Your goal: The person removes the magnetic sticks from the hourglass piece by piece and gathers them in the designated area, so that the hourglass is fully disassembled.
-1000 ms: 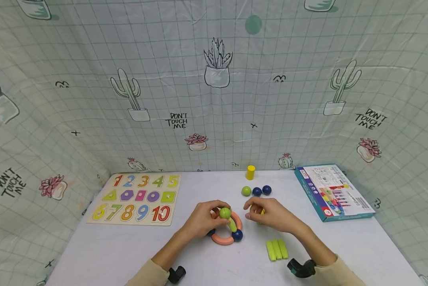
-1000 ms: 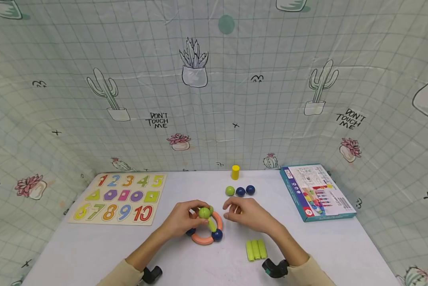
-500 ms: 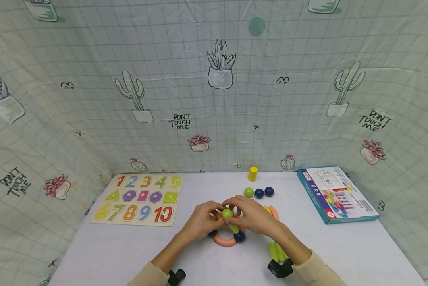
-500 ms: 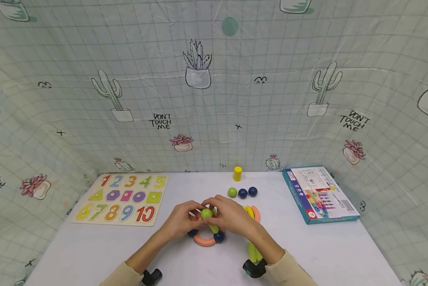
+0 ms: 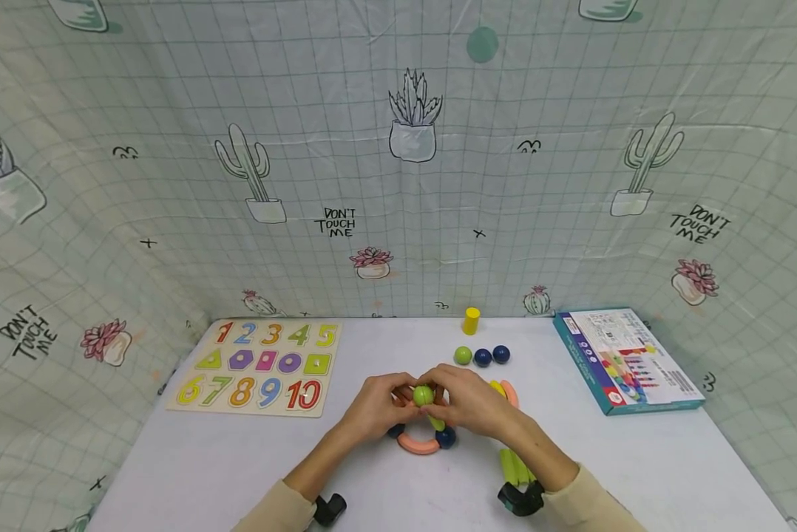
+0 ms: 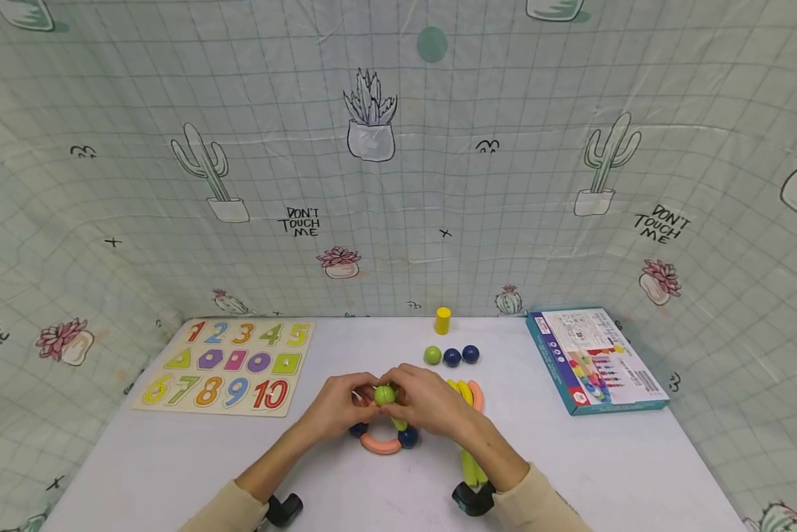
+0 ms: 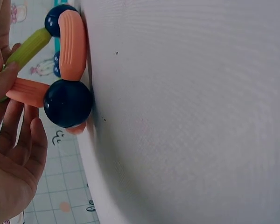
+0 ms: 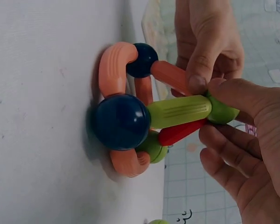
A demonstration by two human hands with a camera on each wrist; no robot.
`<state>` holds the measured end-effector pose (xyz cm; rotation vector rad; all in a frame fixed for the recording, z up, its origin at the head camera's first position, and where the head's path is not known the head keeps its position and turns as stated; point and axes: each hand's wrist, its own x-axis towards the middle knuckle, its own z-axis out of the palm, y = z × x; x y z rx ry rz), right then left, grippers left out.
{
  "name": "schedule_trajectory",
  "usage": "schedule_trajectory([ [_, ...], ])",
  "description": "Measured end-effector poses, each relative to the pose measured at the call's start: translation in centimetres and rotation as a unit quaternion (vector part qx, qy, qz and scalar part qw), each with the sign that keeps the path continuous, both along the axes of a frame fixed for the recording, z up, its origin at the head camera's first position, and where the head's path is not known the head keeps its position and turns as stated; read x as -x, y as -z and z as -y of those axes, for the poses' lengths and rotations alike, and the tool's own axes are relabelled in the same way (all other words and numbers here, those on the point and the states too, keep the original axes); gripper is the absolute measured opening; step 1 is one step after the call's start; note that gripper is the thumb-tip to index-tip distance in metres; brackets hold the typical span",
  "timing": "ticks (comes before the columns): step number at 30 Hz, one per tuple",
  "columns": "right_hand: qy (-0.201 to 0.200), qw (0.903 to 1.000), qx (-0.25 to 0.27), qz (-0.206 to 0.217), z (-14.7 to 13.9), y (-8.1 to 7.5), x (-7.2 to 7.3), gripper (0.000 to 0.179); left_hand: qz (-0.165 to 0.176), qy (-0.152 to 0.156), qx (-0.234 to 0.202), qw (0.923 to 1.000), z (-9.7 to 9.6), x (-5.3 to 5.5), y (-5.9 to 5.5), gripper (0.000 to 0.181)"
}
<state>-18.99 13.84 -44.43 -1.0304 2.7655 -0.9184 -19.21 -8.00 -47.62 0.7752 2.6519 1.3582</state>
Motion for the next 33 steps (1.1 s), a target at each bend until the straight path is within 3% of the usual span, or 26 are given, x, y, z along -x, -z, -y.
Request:
schedule_trajectory([
  [9, -0.005, 0.9995, 0.029, -0.010, -0.13, 0.44, 0.17, 0.038, 0.002, 0.000, -0.004, 1.0000, -0.13, 0.25, -0.18, 0.027],
  [33, -0.001, 0.9985, 0.047, 0.028, 0.12, 0.91, 0.00, 0.041, 0.021, 0.005, -0.033, 0.9992, 0.09, 0.07, 0.14, 0.033],
])
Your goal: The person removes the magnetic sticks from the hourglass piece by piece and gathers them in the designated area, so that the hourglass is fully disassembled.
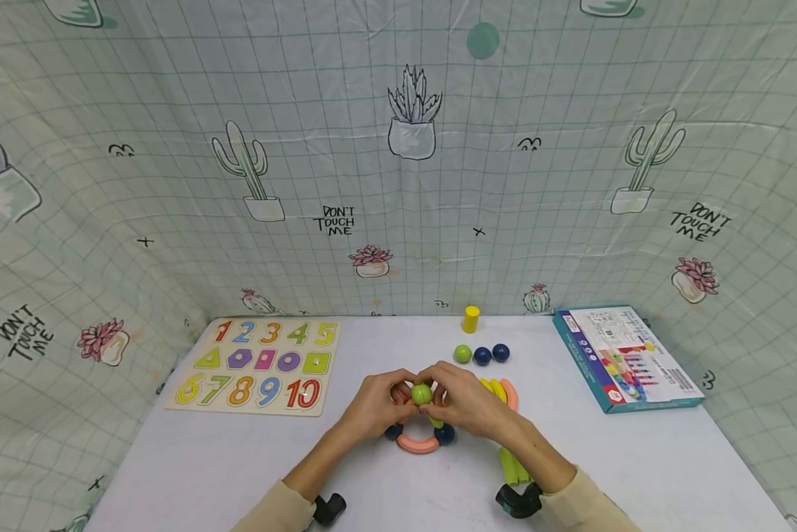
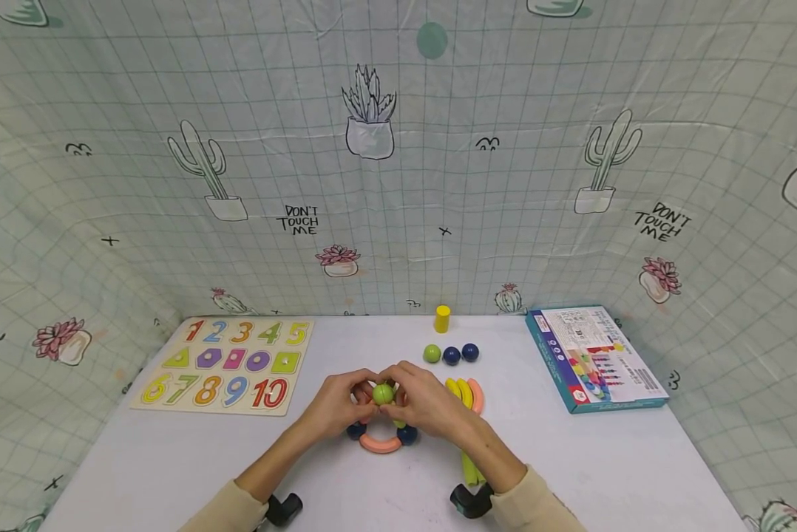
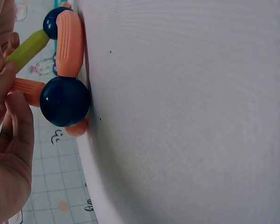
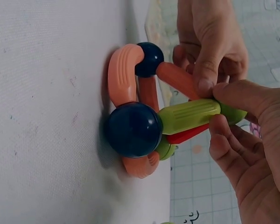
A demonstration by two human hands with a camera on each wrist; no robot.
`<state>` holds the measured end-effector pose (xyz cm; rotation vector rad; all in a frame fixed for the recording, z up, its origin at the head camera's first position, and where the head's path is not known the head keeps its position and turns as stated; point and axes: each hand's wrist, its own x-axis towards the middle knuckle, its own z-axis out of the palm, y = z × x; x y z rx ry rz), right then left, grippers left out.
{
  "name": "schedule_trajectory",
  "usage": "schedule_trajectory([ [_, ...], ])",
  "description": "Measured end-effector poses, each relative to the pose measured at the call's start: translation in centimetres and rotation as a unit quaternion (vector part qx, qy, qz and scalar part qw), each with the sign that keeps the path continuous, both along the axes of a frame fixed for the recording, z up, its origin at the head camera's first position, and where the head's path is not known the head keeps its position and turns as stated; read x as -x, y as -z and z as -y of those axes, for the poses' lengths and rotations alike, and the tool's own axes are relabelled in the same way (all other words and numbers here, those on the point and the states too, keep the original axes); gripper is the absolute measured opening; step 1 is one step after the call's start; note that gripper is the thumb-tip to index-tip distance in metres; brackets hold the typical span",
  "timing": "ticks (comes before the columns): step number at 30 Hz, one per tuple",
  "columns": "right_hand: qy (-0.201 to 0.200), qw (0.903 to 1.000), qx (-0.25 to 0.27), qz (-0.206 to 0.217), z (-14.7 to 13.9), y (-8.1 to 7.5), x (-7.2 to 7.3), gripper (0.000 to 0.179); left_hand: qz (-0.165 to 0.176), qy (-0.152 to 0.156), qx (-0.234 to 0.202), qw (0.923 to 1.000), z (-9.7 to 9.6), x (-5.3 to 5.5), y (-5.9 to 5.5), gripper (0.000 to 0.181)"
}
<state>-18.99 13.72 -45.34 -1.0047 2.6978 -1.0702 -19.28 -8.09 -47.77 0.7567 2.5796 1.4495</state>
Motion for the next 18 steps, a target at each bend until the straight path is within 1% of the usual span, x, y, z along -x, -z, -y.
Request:
schedule_trajectory([
  [8, 0.005, 1.0000, 0.000, 0.003, 0.05, 0.19, -0.17, 0.040, 0.002, -0.002, -0.002, 1.0000, -0.09, -0.04, 0.03, 0.031],
  [18, 0.001, 1.0000, 0.003, -0.001, 0.10, 0.19, -0.17, 0.040, -0.001, -0.003, -0.001, 1.0000, -0.16, -0.08, -0.04, 0.030],
])
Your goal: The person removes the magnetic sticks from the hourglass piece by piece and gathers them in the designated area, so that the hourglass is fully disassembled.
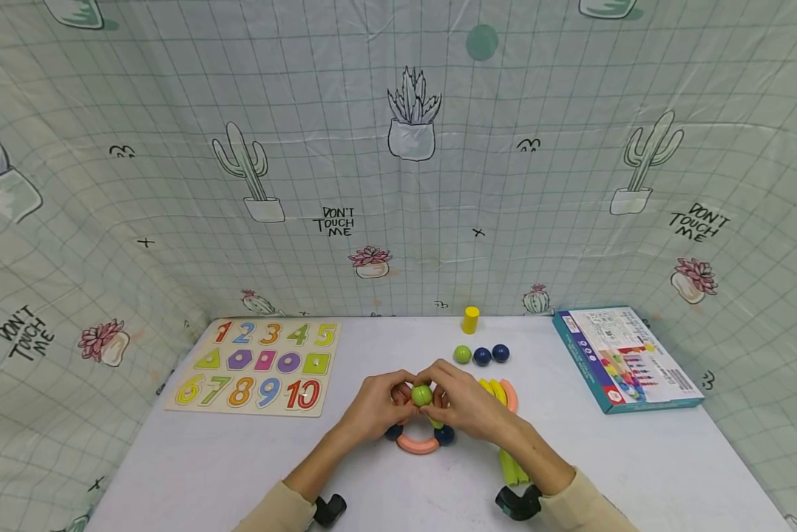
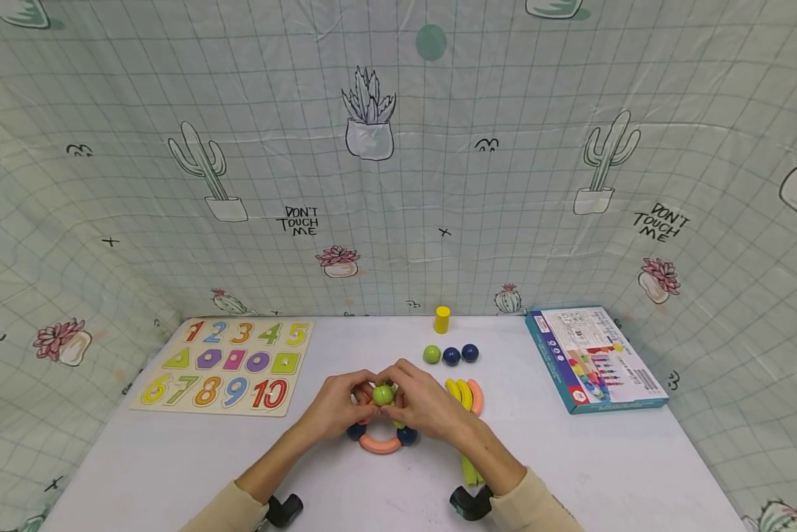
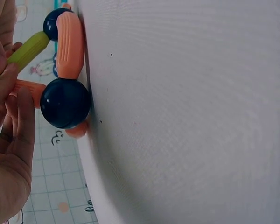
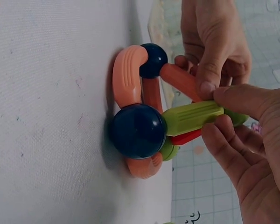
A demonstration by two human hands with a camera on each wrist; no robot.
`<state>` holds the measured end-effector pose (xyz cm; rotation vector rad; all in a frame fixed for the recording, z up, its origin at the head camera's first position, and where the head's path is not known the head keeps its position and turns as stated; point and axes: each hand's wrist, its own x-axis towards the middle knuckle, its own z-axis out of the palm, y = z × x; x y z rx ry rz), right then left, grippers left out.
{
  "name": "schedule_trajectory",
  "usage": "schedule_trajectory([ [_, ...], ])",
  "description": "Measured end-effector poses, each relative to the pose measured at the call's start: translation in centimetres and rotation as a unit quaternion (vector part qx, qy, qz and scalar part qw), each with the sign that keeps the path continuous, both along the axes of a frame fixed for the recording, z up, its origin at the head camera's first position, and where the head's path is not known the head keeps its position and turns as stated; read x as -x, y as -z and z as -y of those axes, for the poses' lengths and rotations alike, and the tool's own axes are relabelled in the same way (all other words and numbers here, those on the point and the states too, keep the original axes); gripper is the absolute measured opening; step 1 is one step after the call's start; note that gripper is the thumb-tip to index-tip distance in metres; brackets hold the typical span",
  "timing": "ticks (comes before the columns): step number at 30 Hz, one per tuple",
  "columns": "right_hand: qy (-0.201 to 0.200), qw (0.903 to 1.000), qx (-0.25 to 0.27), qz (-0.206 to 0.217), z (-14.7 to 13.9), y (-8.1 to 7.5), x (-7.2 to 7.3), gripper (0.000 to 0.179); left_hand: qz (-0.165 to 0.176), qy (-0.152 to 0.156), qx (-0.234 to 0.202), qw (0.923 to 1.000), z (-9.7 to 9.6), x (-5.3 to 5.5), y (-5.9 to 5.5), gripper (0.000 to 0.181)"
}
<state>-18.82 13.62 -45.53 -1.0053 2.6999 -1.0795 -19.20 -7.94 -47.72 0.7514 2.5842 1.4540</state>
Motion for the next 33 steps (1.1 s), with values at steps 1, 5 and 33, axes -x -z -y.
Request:
schedule_trajectory([
  [1, -0.001, 1.0000, 0.000, 0.000, -0.01, 0.01, -0.01, 0.040, 0.000, 0.000, 0.000, 1.0000, -0.01, 0.00, -0.01, 0.030],
  [5, -0.004, 1.0000, -0.001, -0.002, 0.05, -0.02, 0.00, 0.041, 0.000, -0.001, 0.001, 1.0000, -0.04, -0.01, -0.04, 0.030],
  [33, -0.016, 0.9988, 0.013, -0.044, 0.31, 0.28, -0.15, 0.041, -0.008, -0.006, 0.007, 0.9999, -0.20, 0.05, -0.19, 0.028],
])
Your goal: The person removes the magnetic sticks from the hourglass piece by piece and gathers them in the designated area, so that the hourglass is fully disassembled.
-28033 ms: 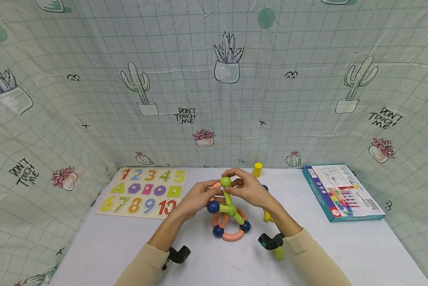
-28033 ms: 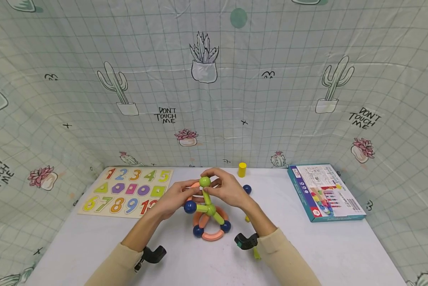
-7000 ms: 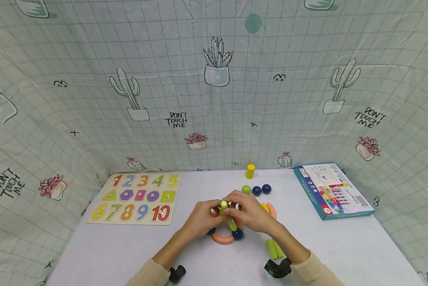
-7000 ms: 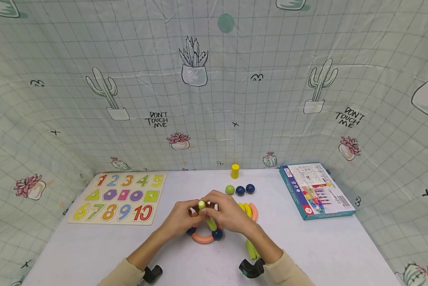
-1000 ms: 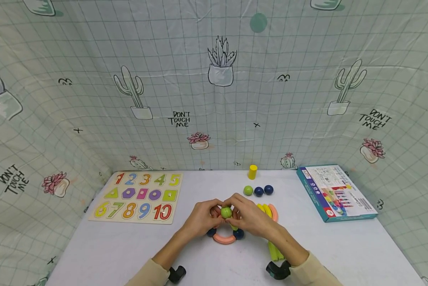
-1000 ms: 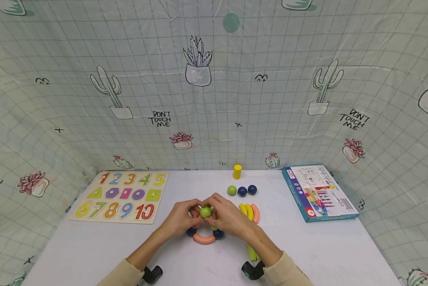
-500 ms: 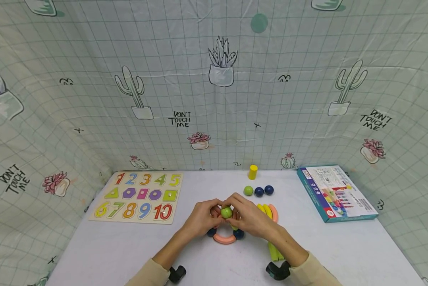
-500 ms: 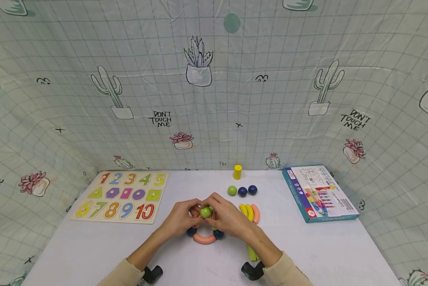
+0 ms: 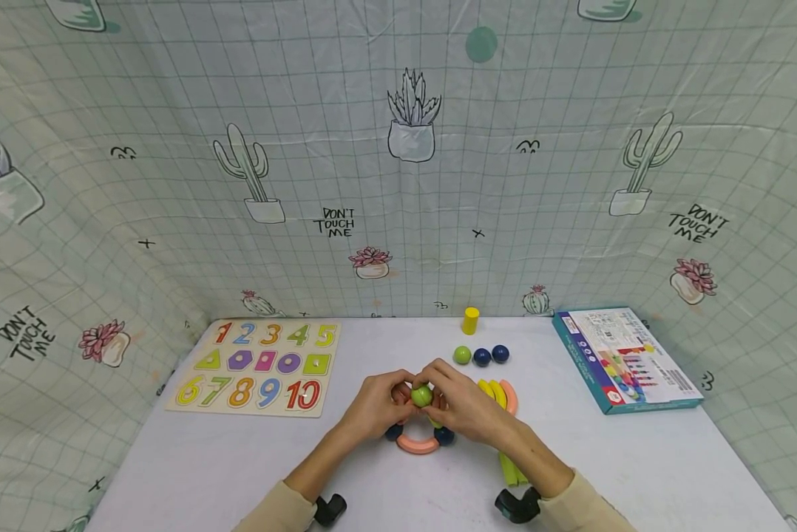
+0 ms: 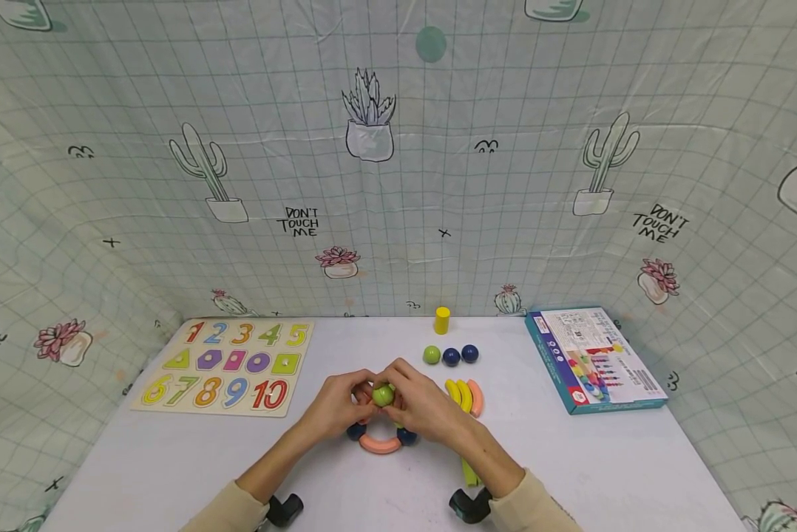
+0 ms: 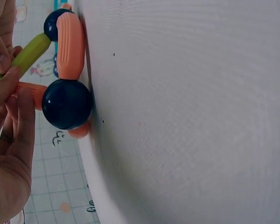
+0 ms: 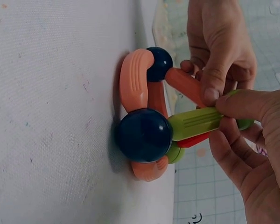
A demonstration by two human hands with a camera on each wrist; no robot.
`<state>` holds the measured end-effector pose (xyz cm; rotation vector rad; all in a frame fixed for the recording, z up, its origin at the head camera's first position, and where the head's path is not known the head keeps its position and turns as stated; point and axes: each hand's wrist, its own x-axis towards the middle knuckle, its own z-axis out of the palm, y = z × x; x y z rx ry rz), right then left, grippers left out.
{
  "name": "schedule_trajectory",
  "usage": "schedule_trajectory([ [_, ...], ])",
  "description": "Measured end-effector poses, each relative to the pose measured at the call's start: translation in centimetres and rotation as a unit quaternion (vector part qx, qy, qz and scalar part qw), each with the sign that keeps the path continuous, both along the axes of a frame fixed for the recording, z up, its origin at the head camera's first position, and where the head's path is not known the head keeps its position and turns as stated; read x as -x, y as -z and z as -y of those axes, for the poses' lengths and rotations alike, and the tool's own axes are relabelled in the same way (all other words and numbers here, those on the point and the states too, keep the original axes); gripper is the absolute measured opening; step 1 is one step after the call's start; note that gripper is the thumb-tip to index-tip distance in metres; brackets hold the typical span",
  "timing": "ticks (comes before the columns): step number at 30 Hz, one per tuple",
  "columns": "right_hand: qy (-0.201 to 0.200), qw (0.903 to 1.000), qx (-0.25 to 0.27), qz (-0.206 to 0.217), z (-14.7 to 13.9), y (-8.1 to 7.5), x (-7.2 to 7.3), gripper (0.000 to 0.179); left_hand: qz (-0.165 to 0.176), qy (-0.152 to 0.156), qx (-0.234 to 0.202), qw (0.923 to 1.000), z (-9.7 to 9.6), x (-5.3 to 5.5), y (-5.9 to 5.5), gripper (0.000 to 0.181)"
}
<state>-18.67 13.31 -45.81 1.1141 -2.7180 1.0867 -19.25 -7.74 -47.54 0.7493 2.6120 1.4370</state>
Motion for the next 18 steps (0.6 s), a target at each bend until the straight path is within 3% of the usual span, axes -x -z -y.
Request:
schedule_trajectory([
  [12, -0.007, 0.9993, 0.011, -0.034, -0.04, 0.58, 0.04, 0.039, 0.001, -0.003, -0.008, 1.0000, -0.03, -0.03, 0.14, 0.028],
  [18, -0.005, 0.9997, 0.020, -0.013, -0.07, 0.60, 0.15, 0.041, 0.001, -0.006, -0.002, 1.0000, -0.08, -0.01, -0.02, 0.029],
])
